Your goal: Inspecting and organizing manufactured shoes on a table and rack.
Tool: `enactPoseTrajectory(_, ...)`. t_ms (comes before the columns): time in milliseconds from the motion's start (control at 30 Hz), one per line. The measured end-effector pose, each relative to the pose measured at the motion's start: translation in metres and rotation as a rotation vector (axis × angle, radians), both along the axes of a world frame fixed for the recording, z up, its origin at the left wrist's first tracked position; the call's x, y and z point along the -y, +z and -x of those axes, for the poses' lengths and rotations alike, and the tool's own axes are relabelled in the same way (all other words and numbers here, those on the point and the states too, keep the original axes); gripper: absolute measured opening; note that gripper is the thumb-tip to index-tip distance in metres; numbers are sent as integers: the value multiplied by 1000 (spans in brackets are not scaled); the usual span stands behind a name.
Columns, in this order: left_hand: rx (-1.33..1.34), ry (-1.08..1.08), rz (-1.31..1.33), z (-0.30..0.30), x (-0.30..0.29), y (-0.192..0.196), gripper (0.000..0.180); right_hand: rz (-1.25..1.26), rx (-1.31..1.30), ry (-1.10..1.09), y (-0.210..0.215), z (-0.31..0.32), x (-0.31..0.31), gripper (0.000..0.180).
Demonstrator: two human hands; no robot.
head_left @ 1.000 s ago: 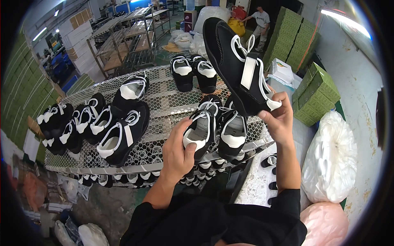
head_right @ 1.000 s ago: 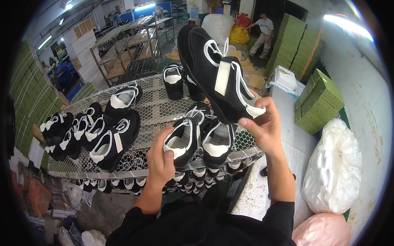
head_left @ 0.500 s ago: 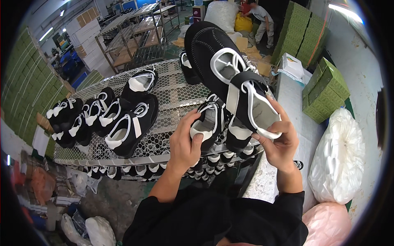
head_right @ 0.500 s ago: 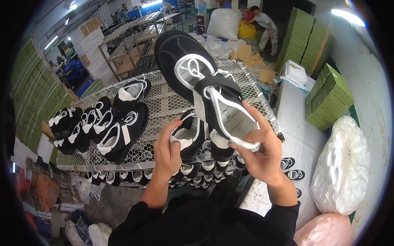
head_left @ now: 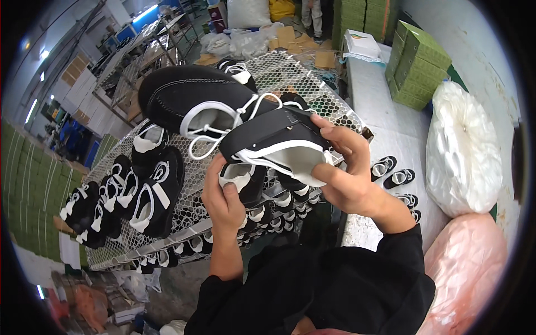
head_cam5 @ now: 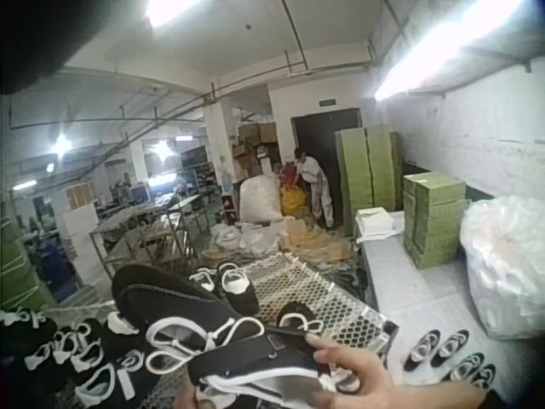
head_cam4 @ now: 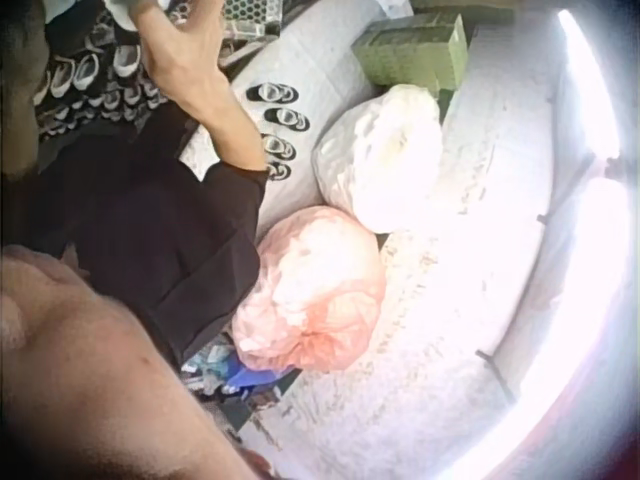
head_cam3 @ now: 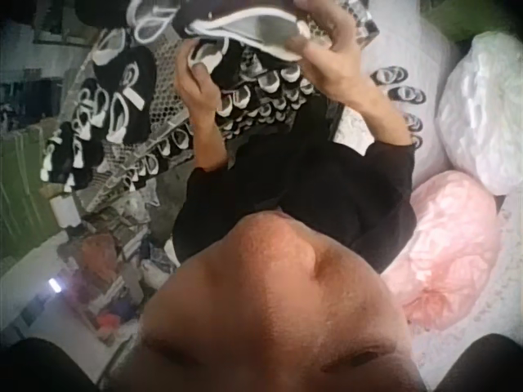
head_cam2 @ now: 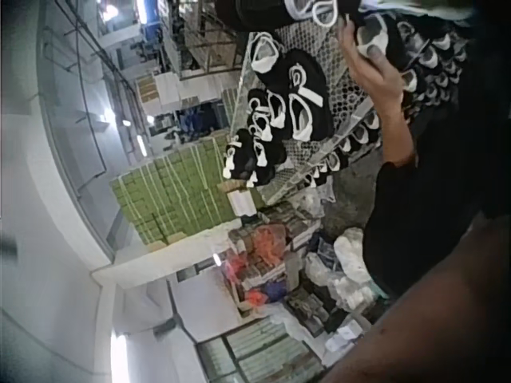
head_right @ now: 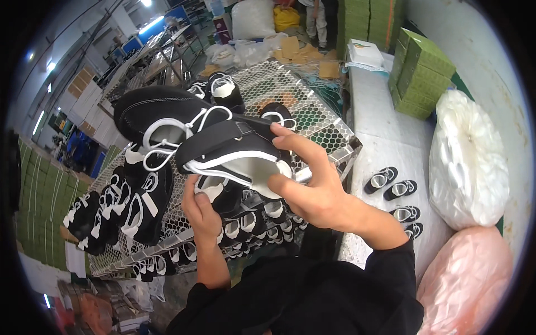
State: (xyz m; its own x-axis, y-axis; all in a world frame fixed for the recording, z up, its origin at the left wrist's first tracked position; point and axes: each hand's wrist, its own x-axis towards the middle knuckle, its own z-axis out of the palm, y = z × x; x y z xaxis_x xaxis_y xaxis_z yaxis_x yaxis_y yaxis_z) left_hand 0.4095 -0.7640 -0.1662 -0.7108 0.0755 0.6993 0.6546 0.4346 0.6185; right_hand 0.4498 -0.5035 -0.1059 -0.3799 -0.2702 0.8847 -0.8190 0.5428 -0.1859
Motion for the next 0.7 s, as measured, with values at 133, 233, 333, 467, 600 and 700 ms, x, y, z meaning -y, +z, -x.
enactPoseTrajectory(133, 38, 9, -15, 3, 2, -5, 48, 15, 11, 7, 0, -3, 1, 32)
enactPoseTrajectory(233, 31, -53, 18, 4, -7, 1, 51, 74, 13, -41, -8, -9, -9, 32)
enactPoseTrajectory(333, -81, -35, 9, 10, -13, -5, 60, 246, 39, -114, -11, -21, -19, 33)
enactPoseTrajectory(467, -49, -57, -7, 5, -16, -10, 70, 482, 86, -542, -54, -54, -69, 41)
enactPoseTrajectory(600, -81, 40, 30, -1, -3, -13, 69, 703, 295, -1127, -148, -24, -154, 35)
enactPoseTrajectory(700, -128, -4, 59, 1, 1, -5, 66, 538, 559, -1437, -231, -38, -274, 35)
